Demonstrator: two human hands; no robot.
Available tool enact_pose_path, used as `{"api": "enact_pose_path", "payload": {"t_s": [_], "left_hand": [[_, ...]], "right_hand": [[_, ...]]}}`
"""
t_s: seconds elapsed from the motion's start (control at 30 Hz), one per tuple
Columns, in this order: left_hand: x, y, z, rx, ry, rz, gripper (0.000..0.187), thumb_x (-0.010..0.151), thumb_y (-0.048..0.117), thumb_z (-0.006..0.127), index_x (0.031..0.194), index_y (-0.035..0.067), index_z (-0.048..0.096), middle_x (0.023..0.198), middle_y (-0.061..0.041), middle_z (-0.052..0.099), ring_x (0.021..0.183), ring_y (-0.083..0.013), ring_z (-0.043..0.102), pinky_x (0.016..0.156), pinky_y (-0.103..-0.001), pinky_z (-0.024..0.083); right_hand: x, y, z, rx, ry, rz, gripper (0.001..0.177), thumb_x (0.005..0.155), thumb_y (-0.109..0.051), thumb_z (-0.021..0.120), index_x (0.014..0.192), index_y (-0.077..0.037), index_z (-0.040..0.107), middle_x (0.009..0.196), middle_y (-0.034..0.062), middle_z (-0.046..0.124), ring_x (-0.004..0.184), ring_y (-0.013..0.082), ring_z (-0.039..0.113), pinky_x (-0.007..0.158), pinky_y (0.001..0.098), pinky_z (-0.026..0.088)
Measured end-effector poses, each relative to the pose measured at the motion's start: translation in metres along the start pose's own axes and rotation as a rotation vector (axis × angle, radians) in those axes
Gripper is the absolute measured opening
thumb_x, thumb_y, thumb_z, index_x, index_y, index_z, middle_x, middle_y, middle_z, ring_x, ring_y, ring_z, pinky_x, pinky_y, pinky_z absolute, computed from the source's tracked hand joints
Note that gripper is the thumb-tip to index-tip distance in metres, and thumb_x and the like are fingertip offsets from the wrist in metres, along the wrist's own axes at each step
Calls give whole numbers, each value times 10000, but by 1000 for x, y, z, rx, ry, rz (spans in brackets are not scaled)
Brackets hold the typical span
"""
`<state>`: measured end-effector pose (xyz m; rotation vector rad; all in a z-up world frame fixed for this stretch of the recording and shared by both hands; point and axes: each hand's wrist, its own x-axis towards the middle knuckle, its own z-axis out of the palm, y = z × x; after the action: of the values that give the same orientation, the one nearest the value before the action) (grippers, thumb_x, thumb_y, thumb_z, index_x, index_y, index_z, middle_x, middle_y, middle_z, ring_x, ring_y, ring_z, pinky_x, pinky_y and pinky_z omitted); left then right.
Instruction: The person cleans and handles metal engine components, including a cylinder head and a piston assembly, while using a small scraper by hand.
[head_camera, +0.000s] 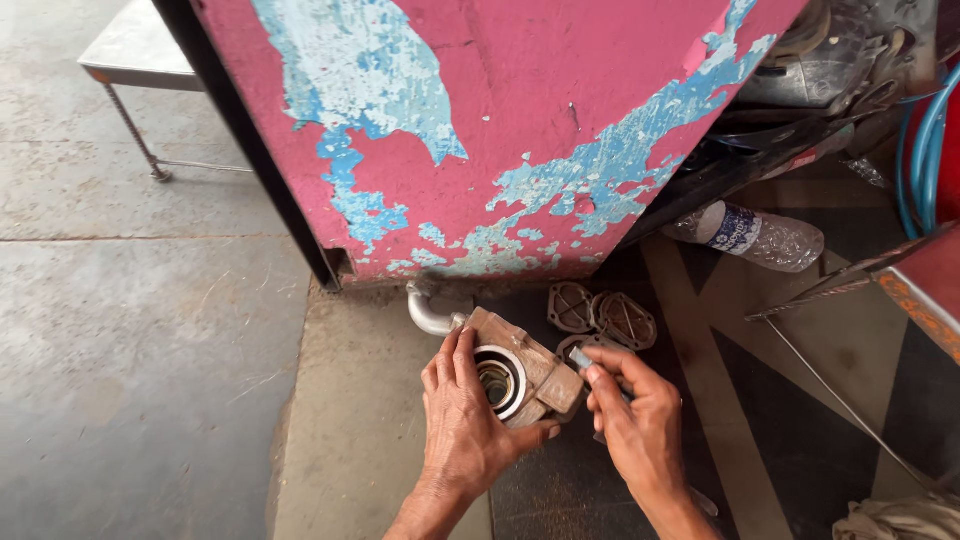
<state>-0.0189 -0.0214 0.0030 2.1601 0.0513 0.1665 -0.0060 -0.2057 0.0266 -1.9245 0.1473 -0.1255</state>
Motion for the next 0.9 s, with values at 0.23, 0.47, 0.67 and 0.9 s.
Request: {"api": "enact_pose_path", "payload": {"t_s": [0.23, 0.47, 0.67, 0.9], "left_hand": [[-21, -9, 2, -53, 40, -16, 1430, 436, 367, 1029, 1499, -73, 179, 1559, -279, 236, 1394, -466, 261, 1150, -536, 285], [-25, -19, 6, -97, 52, -8, 1452, 459, 371, 1031, 1517, -69, 140, 1570, -291, 203, 1448, -474, 197, 1179, -550, 249], [-24, -18, 4, -93, -4, -61, 1401, 499, 311, 996, 1544, -38, 131, 1593, -265, 193, 1464, -458, 197, 1167, -567, 253], [-21, -17, 0, -103, 29, -25, 1350, 478, 262, 976, 1527, -50, 186, 1583, -284, 232, 1437, -474, 233, 1144, -589, 268]], "right_hand": [[-12, -10, 14, -169, -84, -93, 234, 892, -79, 690, 1117, -47, 743, 812, 71, 759, 534, 97, 636, 415, 267, 509], [-19, -4, 24, -381, -84, -497, 154, 893, -54, 693, 1033, -30, 751, 911, 89, 773, 805, 148, 753, 634, 270, 622], [-20, -26, 31, -473, -102, -207, 150, 884, -77, 687, 1010, -53, 766, 842, 59, 778, 692, 157, 759, 563, 305, 594], [-14, -35, 31, -549, -80, -187, 84, 822, -63, 747, 902, -46, 765, 725, 52, 723, 653, 145, 701, 575, 332, 562]]}}
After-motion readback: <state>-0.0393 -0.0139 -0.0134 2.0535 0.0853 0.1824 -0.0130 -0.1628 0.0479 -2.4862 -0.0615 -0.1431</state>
